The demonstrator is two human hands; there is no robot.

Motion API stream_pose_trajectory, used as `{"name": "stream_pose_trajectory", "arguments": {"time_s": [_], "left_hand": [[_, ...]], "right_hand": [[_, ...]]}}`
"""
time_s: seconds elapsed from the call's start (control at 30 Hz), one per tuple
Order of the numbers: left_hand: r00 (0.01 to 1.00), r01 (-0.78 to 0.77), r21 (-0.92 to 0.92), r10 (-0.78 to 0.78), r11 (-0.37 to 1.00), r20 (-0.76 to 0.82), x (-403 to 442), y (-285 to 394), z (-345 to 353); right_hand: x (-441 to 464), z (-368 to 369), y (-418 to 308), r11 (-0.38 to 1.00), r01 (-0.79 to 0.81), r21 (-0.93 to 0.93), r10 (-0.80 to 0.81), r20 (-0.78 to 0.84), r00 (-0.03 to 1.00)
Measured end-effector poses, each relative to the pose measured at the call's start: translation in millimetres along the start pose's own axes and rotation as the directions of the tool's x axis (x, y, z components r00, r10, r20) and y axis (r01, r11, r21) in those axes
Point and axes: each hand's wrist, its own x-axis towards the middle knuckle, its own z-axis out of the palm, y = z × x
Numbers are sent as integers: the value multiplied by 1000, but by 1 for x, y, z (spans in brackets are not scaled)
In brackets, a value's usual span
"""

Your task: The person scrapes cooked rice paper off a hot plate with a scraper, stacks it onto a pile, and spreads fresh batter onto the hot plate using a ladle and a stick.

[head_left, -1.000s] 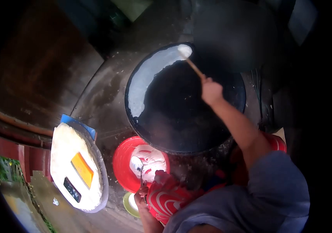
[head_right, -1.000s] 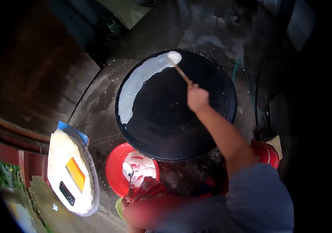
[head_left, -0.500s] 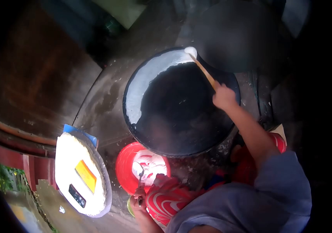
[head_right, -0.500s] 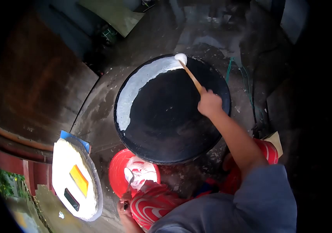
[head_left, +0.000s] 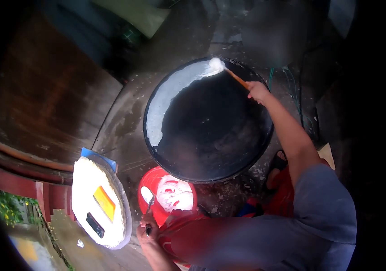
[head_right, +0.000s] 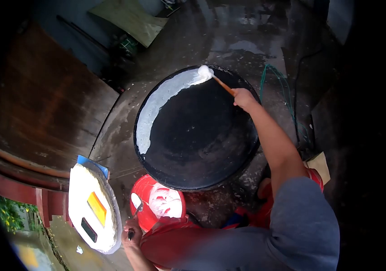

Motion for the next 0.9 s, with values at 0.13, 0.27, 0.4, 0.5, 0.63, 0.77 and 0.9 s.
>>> {"name": "stream_pose_trajectory", "arguments": {"time_s": [0.13,0.27,0.4,0.5,0.63,0.77,0.9], "left_hand": [[999,12,-24,-13,1000,-43,8,5,-7],[995,3,-5,-4,1000,-104,17,2,-9],[995,-29,43,33,999,-90,23,11,-23],[997,8,65,-3,998,-82,24,13,-28],[988,-14,86,27,996,-150,25,13,-30],[988,-55,185,81,981,-131,26,14,-35],[994,-9,198,31,980,-108,28,23,-41]], "right_hand": [[50,5,45,986,99,132,-88,-86,992],[8,17,8,995,-36,93,30,62,998],[19,19,17,996,45,75,-46,14,999],[17,33,16,988,113,103,-105,-75,992],[-6,60,0,941,226,-251,-219,57,974],[-51,32,-4,903,2,-431,-124,-256,959],[24,61,74,968,182,-171,-213,-186,959]]}}
